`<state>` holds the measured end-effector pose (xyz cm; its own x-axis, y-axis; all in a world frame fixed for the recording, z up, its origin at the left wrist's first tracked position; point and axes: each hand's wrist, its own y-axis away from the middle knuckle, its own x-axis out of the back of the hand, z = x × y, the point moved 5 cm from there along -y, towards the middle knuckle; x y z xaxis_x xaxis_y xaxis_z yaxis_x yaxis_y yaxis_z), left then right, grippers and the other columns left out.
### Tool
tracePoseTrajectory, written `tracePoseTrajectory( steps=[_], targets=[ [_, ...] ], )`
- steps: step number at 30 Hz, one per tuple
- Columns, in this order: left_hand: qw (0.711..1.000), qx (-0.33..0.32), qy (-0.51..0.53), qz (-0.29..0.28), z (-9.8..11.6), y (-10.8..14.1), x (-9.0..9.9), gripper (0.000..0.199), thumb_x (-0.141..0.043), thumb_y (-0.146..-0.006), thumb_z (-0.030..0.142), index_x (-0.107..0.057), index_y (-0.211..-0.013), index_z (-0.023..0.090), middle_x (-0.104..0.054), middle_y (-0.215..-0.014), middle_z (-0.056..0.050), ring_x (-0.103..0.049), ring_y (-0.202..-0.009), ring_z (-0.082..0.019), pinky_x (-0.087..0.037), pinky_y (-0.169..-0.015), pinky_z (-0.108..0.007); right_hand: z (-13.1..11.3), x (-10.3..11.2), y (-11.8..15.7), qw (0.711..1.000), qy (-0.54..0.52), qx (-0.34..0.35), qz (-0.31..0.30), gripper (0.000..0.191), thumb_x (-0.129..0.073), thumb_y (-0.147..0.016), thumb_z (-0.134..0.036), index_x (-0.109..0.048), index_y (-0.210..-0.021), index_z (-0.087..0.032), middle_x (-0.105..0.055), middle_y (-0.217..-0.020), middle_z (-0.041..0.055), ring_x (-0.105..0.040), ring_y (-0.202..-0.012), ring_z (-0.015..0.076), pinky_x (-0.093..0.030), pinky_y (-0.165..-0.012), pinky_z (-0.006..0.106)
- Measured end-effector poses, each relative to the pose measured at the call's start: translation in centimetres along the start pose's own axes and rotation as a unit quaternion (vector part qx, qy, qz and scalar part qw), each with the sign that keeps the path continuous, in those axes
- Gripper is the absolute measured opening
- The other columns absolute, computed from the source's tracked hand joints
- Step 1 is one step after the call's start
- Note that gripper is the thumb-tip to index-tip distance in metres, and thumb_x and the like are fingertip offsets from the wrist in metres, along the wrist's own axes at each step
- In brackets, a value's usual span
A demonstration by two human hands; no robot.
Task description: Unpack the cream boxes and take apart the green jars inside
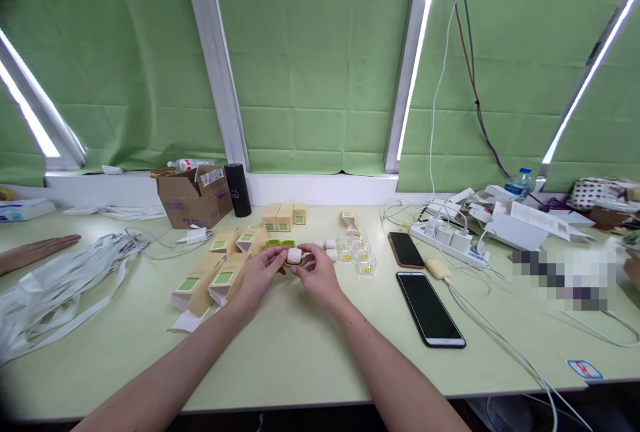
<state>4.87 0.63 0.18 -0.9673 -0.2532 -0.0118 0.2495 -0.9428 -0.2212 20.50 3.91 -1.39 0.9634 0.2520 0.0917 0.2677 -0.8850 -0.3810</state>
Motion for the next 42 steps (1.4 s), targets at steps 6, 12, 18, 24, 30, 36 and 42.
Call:
tracePoseTrajectory(
  steps=[6,12,18,24,30,36,42],
  targets=[
    [0.991,-0.092,-0.1,0.012,1.0,0.5,0.1,0.038,-0.075,-0.082,0.048,-0.076,-0.104,0.017,-0.079,-0.105,-0.012,-0.075,-0.096,-0.027,-0.06,-0.086,-0.039,-2.4,0.5,0.7,0.98,0.143,0.136,0.019,0.033,-0.067,-0.089,-0.026,-0.067,-0.122,-0.024,-0.066,-0.121,0.0105,-0.065,-0.103,0.0245,-0.057,-0.079,0.038],
    [0.972,-0.157,-0.177,-0.009,1.5,1.3,-0.3,0.034,-0.066,-0.092,0.045,-0.074,-0.114,0.02,-0.079,-0.111,-0.009,-0.075,-0.099,-0.024,-0.061,-0.09,-0.04,-3.5,0.5,1.3,0.929,0.265,0.258,-0.003,0.035,-0.06,-0.097,-0.019,-0.062,-0.131,-0.024,-0.063,-0.122,0.0123,-0.065,-0.11,0.0272,-0.06,-0.091,0.045],
    [0.965,-0.193,-0.177,0.001,1.6,1.7,-0.3,0.034,-0.064,-0.094,0.042,-0.073,-0.119,0.02,-0.078,-0.116,-0.01,-0.074,-0.103,-0.024,-0.062,-0.09,-0.039,-4.7,0.7,1.1,0.866,0.376,0.327,-0.042,0.034,-0.053,-0.102,-0.019,-0.056,-0.136,-0.022,-0.063,-0.118,0.0139,-0.067,-0.097,0.0256,-0.061,-0.076,0.039],
    [0.955,-0.22,-0.199,-0.013,1.8,2.1,-0.7,0.031,-0.063,-0.097,0.038,-0.072,-0.121,0.021,-0.077,-0.115,-0.008,-0.074,-0.099,-0.022,-0.061,-0.089,-0.037,-4.1,1.2,1.7,0.84,0.385,0.383,-0.018,0.035,-0.051,-0.105,-0.021,-0.053,-0.14,-0.02,-0.064,-0.117,0.0152,-0.068,-0.1,0.0251,-0.061,-0.077,0.037],
    [0.943,-0.252,-0.217,-0.012,2.3,2.6,-0.8,0.03,-0.062,-0.097,0.034,-0.071,-0.123,0.02,-0.077,-0.116,-0.009,-0.073,-0.094,-0.02,-0.061,-0.086,-0.035,-4.1,1.3,2.3,0.824,0.384,0.418,0.014,0.035,-0.052,-0.105,-0.02,-0.054,-0.139,-0.018,-0.066,-0.117,0.016,-0.069,-0.101,0.0252,-0.061,-0.079,0.037],
    [0.925,-0.286,-0.248,-0.014,2.3,2.7,-1.0,0.029,-0.06,-0.099,0.031,-0.069,-0.124,0.02,-0.077,-0.114,-0.009,-0.073,-0.091,-0.019,-0.061,-0.084,-0.035,-3.9,1.2,2.5,0.803,0.412,0.43,0.028,0.038,-0.054,-0.104,-0.016,-0.053,-0.142,-0.016,-0.068,-0.117,0.0168,-0.069,-0.102,0.0258,-0.06,-0.08,0.037],
    [0.912,-0.31,-0.269,-0.009,2.3,2.9,-1.1,0.029,-0.059,-0.099,0.028,-0.068,-0.125,0.019,-0.076,-0.115,-0.01,-0.072,-0.088,-0.019,-0.061,-0.084,-0.036,-4.2,0.9,2.9,0.787,0.433,0.438,0.046,0.038,-0.051,-0.104,-0.015,-0.051,-0.142,-0.015,-0.069,-0.117,0.0174,-0.069,-0.102,0.0263,-0.059,-0.078,0.037]
  ],
)
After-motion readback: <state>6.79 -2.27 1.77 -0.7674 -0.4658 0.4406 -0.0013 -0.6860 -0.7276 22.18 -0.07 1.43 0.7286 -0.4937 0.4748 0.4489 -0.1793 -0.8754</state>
